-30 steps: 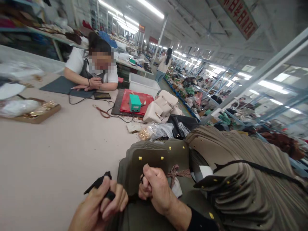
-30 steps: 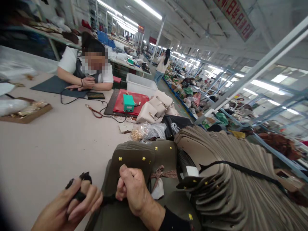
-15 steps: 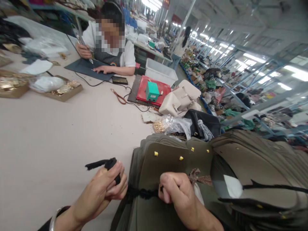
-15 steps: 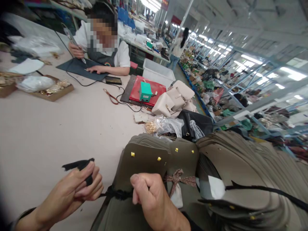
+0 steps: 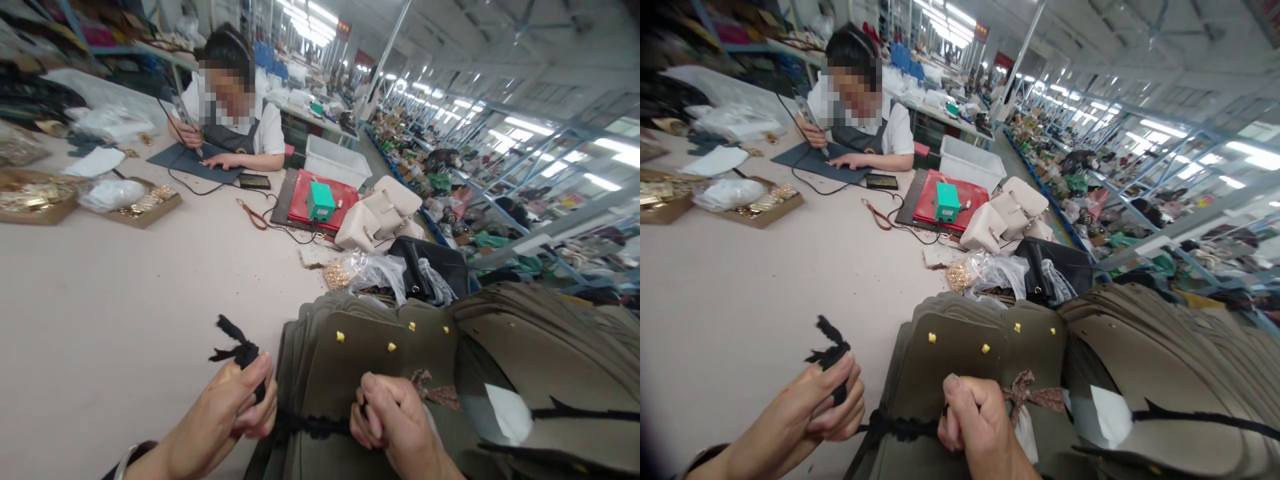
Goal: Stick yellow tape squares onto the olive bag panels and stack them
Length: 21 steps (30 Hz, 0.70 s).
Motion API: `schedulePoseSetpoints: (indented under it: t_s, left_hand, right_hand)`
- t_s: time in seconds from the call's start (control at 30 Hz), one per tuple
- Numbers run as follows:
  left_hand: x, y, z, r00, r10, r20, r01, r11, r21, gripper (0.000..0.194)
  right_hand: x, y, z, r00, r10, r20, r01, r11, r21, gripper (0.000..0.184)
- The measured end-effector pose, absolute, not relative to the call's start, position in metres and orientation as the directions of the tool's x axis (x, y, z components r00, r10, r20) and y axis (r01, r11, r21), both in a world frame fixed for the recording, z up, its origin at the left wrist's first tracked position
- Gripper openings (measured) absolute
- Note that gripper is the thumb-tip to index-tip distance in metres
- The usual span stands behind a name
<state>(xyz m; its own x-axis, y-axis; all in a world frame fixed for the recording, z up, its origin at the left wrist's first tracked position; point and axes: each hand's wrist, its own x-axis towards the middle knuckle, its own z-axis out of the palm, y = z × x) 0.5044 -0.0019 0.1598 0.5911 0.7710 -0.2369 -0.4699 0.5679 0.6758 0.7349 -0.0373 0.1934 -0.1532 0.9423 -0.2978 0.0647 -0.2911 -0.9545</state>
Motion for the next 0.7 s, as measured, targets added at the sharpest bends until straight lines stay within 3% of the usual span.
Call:
schedulePoseSetpoints:
  t_s: [0.13,0.3,0.37,0.63,0.7]
  left_hand:
    - [0.504,0.003,0.18,0.666,0.711,-0.223,-0.331,0.551,0.766,0.055]
    - [0.501,0.008,0.172,0.614,0.752,-0.241,-0.472,0.594,0.651,0.058]
    - [0.499,0.008,0.162,0.573,0.772,-0.273,-0.526,0.603,0.6,0.057]
    - [0.487,0.012,0.14,0.564,0.761,-0.321,-0.552,0.636,0.54,0.054]
    - [0.487,0.02,0.146,0.514,0.782,-0.352,-0.533,0.613,0.584,0.053]
  right_hand:
    - [0.739,-0.042,0.224,-0.147,0.966,-0.215,0.23,-0.178,-0.957,0.058]
    - [0.739,-0.033,0.207,-0.125,0.936,-0.328,-0.123,-0.343,-0.931,0.053]
    - [0.737,-0.031,0.193,-0.147,0.919,-0.365,-0.165,-0.386,-0.907,0.052]
    - [0.729,-0.034,0.191,-0.214,0.936,-0.28,0.269,-0.219,-0.938,0.055]
    - [0.721,-0.03,0.194,-0.298,0.921,-0.251,0.427,-0.106,-0.898,0.053]
